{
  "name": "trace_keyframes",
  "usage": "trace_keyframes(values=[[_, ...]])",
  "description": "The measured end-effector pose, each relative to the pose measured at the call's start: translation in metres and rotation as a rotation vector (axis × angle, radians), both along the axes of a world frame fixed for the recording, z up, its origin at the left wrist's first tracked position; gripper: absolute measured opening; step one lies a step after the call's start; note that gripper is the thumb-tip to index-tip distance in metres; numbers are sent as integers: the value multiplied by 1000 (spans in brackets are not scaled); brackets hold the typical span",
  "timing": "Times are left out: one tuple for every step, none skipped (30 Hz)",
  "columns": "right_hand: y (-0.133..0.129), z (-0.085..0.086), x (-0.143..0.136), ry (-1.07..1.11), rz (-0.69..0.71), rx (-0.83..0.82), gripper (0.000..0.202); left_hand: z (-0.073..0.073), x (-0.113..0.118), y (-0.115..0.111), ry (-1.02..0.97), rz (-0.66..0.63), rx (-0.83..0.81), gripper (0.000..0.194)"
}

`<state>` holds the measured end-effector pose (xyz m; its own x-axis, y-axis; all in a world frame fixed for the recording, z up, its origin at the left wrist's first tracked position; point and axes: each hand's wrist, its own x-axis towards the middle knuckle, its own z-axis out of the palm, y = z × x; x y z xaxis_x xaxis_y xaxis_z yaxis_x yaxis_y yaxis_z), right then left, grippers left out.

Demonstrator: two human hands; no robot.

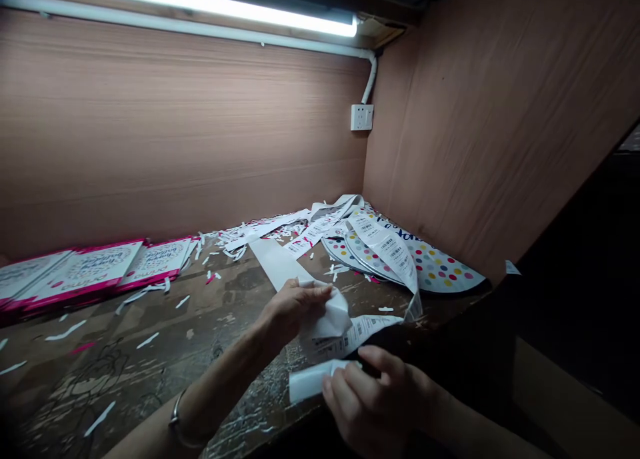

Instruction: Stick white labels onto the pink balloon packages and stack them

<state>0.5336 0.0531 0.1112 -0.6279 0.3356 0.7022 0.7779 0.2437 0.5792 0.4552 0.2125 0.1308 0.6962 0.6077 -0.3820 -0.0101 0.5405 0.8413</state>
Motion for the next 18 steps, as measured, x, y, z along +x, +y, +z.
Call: trace_keyframes(values=[[-5,1,-2,73,0,-7,17,1,0,4,2,16,6,20],[-11,1,0,187,-29,-40,18,2,0,9,-2,22,14,19],[-18,0,5,346,-82,-83,19,5,-1,14,-19,32,18,17],[-26,-4,16,556,-162,-110,16,8,-3,18,-37,43,18,16],[-35,-10,31,827,-256,-110,10,12,-5,23,-56,59,15,14],[-46,-17,50,1108,-341,-54,4,16,-7,27,-70,72,9,13],[-58,-27,73,1446,-430,78,10,19,-9,30,-77,77,7,12],[-70,-37,98,1803,-475,198,19,21,-12,32,-80,75,8,11],[-82,-49,122,1921,-496,311,25,23,-14,33,-79,68,13,10],[-92,-60,145,1982,-503,382,29,24,-15,34,-78,57,24,10],[-101,-71,166,2043,-509,433,32,24,-16,34,-77,53,34,10],[-106,-80,184,2090,-512,468,34,23,-17,33,-75,45,40,11],[-110,-89,198,2135,-515,484,36,22,-17,33,-73,42,42,12],[-111,-96,210,2179,-518,487,38,21,-17,32,-68,42,41,13],[-109,-101,218,2218,-521,479,38,20,-16,31,-55,47,36,14],[-107,-106,224,2254,-526,462,38,20,-15,30,-38,56,28,15],[-103,-110,228,2283,-532,436,36,20,-14,29,-19,68,21,15],[-99,-114,232,2307,-541,405,33,20,-13,28,-2,82,17,16]])
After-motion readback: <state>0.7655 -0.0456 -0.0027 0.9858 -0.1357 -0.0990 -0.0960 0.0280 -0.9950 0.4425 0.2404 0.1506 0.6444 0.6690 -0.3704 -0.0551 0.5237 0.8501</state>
